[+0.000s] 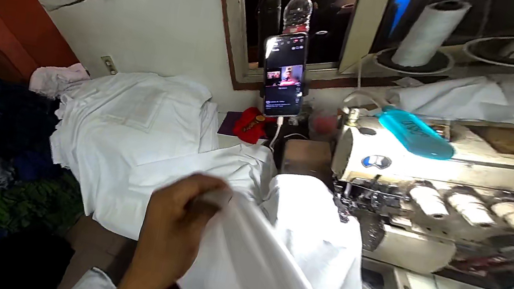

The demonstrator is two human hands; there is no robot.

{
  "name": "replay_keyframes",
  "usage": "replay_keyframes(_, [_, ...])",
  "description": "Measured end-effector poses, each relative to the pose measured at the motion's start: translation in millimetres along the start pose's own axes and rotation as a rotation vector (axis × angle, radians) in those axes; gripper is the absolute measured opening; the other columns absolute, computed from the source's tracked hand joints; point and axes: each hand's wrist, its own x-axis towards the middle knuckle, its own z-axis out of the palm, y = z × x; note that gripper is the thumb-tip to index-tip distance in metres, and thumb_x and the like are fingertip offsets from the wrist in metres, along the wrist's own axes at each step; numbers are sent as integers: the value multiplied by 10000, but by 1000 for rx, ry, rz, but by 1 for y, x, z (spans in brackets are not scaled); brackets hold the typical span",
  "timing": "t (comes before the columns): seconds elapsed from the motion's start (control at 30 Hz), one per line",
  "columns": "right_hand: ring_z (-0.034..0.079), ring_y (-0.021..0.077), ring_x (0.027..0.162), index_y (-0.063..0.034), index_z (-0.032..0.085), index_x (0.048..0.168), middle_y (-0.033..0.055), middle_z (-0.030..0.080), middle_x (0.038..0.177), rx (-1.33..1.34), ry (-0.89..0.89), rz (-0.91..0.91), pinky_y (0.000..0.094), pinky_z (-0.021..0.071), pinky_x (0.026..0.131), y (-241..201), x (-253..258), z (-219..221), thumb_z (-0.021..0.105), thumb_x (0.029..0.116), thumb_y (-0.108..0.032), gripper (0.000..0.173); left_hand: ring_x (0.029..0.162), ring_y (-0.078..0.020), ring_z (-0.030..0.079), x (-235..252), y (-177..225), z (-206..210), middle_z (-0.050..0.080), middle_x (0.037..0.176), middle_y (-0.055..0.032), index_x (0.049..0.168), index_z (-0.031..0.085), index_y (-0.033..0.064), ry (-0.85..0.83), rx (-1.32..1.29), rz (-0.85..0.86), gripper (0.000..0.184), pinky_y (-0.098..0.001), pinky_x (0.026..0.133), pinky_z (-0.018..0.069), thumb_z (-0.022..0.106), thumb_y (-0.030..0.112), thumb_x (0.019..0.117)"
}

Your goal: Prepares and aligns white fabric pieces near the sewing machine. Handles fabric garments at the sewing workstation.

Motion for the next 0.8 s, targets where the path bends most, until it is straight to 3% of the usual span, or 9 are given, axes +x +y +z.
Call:
replay_keyframes(0.1, [732, 42, 855, -45, 634, 1188, -81, 769, 979, -50, 201, 111, 281, 626, 813, 19, -9, 2, 648, 957, 22, 240, 794, -23, 665, 47, -15, 54, 709, 878, 37, 958, 758, 98, -177, 113, 215, 79, -209, 709, 574, 691, 95, 916])
replay_keyframes(0.17, [724, 54, 790, 42, 633, 1165, -1, 765, 903, -239, 313, 244, 276, 615, 777, 39, -22, -9, 664, 945, -8, 228, 772, -68, 666, 48, -41, 107, 707, 843, 15, 873, 741, 95, -342, 76, 89, 22, -283, 704, 568, 743, 74, 868])
replay_keyframes(0.23, [725, 138, 888, 109, 638, 1232, 149, 742, 1056, -459, 388, 269, 325, 605, 842, 53, -31, -26, 671, 952, -56, 327, 766, -83, 665, 36, -66, 143, 716, 817, 17, 856, 747, 98, -455, 11, -124, 31, -327, 728, 556, 757, 84, 882])
replay_keyframes(0.3, [672, 234, 1132, 114, 604, 1302, 235, 659, 1282, -586, 451, 212, 386, 550, 992, 52, -24, -43, 636, 988, -109, 386, 790, -67, 659, 29, -76, 154, 712, 830, 40, 866, 761, 125, -450, -24, -230, 78, -320, 754, 549, 731, 159, 929])
replay_keyframes(0.37, [667, 190, 1134, 50, 647, 1268, 169, 679, 1253, -581, 497, 269, 367, 552, 985, 45, 1, -52, 566, 1039, -189, 341, 780, -57, 646, 30, -79, 155, 707, 833, 60, 862, 762, 152, -450, -24, -272, 125, -317, 740, 533, 706, 205, 959])
replay_keyframes(0.43, [683, 93, 836, -78, 737, 970, 24, 718, 887, -460, 506, 456, 335, 568, 766, 47, 36, -56, 462, 1074, -353, 403, 765, -66, 639, 35, -80, 154, 701, 809, 62, 858, 763, 157, -486, -17, -318, 156, -337, 731, 522, 685, 219, 980])
replay_keyframes(0.5, [633, 91, 663, -97, 707, 781, 4, 655, 695, -260, 456, 503, 306, 525, 620, 54, 60, -56, 414, 1093, -369, 507, 702, -86, 603, 36, -80, 151, 659, 736, 46, 844, 748, 147, -508, -36, -360, 191, -342, 680, 487, 659, 215, 998])
replay_keyframes(0.67, [603, 65, 589, -55, 727, 816, 13, 656, 661, -153, 439, 300, 215, 499, 555, 49, 64, -42, 674, 961, -119, 167, 782, -20, 677, 2, -53, 128, 730, 856, 60, 934, 784, 132, -424, -126, -225, 124, -221, 720, 575, 683, 201, 959])
replay_keyframes(0.8, [651, 23, 632, -52, 741, 949, -22, 707, 716, -165, 399, 178, 173, 540, 588, 38, 51, -29, 652, 923, -86, 99, 817, -23, 687, -19, -9, 107, 748, 895, -14, 964, 763, 28, -387, -317, 167, 125, -184, 752, 583, 699, 135, 965])
